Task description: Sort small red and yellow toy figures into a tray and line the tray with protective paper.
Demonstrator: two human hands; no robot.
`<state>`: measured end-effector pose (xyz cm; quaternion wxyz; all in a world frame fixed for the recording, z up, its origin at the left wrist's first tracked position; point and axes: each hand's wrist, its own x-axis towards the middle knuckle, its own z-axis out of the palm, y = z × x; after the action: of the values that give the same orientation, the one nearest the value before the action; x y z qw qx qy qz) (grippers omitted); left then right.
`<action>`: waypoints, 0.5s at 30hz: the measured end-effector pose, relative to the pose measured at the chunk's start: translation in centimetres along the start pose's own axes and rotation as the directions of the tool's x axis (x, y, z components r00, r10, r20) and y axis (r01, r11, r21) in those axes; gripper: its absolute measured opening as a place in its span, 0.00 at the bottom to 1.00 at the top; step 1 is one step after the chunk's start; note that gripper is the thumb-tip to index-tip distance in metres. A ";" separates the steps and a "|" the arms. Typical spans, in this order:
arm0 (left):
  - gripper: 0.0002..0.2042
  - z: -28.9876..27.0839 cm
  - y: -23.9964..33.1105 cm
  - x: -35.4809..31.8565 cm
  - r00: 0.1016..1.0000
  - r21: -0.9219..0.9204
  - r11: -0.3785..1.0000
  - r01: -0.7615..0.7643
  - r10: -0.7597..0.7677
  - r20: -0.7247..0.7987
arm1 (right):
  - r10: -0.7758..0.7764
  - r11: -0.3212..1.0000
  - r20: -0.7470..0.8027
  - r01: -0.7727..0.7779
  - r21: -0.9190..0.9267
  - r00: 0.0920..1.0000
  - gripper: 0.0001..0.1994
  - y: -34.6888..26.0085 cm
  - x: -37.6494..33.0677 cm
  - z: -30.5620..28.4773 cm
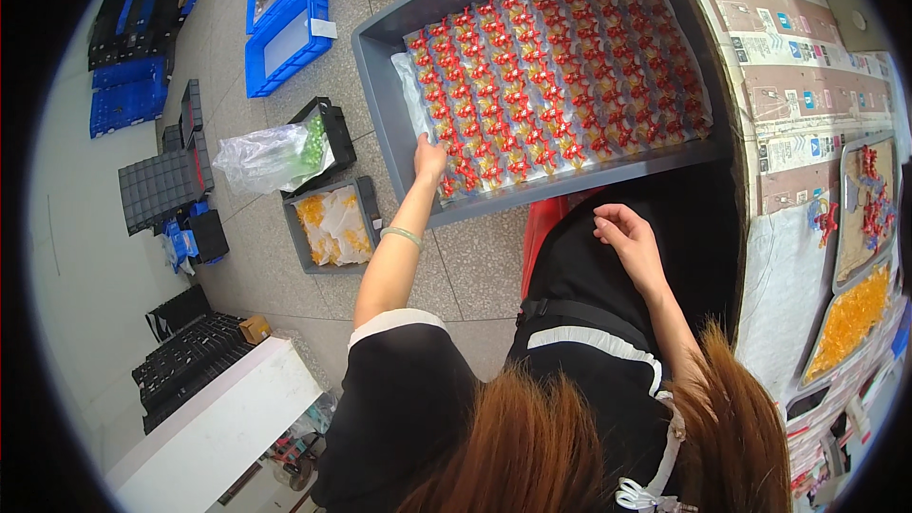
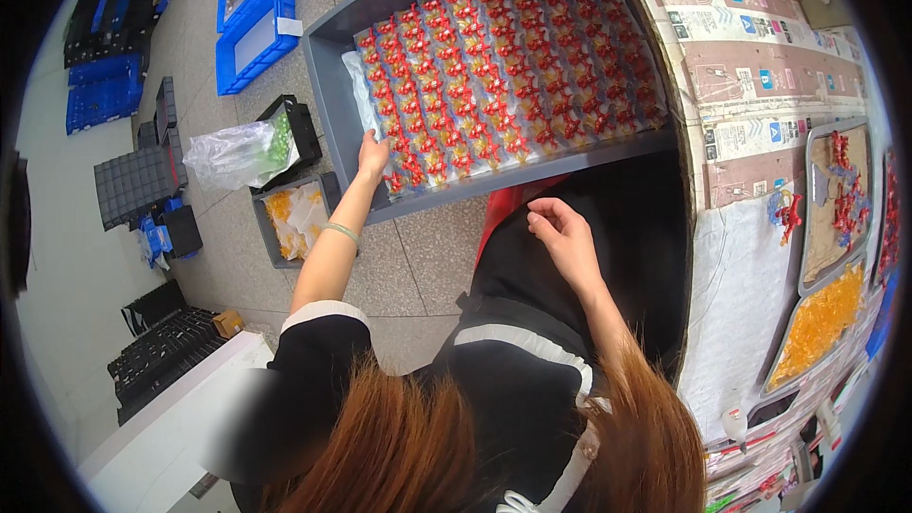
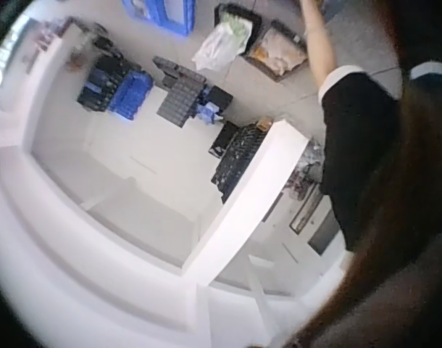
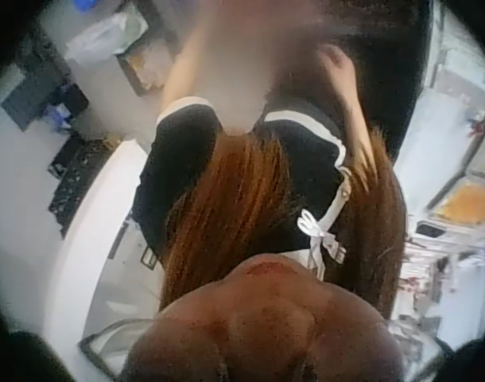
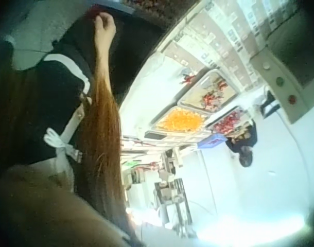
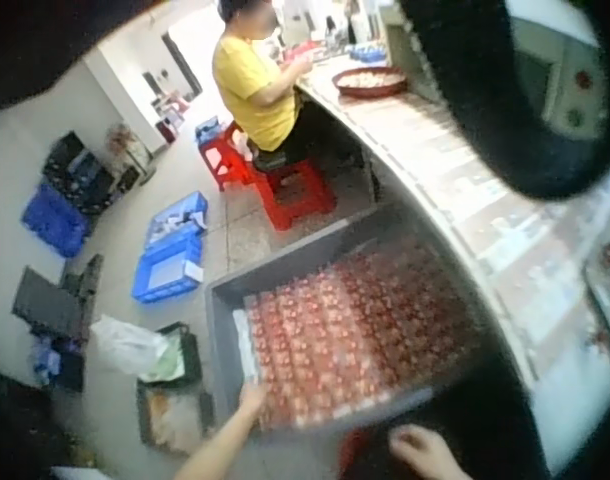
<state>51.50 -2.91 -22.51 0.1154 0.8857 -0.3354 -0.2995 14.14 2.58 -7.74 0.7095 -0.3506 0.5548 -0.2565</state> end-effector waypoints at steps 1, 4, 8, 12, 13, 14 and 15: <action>0.26 -0.2 -0.5 0.2 0.998 0.049 0.998 0.034 -0.032 -0.047 | 0.005 1.000 0.000 -0.005 0.016 1.000 0.10 0.0 0.0 0.0; 0.30 -0.5 -1.6 0.5 0.999 -0.019 0.999 0.046 -0.046 0.017 | 0.012 1.000 0.007 -0.013 0.012 1.000 0.10 -0.1 -0.1 0.2; 0.33 0.4 -1.3 0.1 1.000 -0.065 0.998 0.024 -0.024 0.012 | -0.003 1.000 0.013 0.003 -0.001 1.000 0.10 -0.1 0.0 0.1; 0.33 0.6 -1.2 0.0 0.997 -0.173 0.982 0.078 -0.072 0.038 | 0.011 1.000 0.008 -0.012 0.010 1.000 0.10 0.0 0.0 0.0; 0.33 0.5 -1.5 0.0 0.995 -0.200 0.975 0.097 -0.090 0.047 | 0.012 1.000 0.011 -0.012 0.011 1.000 0.10 -0.1 0.0 0.1; 0.33 0.4 -2.0 0.4 0.995 -0.200 0.975 0.098 -0.091 0.045 | 0.011 1.000 0.014 -0.011 0.011 1.000 0.10 -0.2 -0.1 0.2; 0.32 0.3 -2.7 0.9 0.997 -0.160 0.984 0.072 -0.072 0.008 | 0.008 1.000 0.017 -0.008 0.015 1.000 0.10 -0.3 -0.1 0.3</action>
<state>53.24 -1.51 -24.28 0.1751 0.8848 -0.2782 -0.3303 14.42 2.50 -7.40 0.7179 -0.3453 0.5482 -0.2547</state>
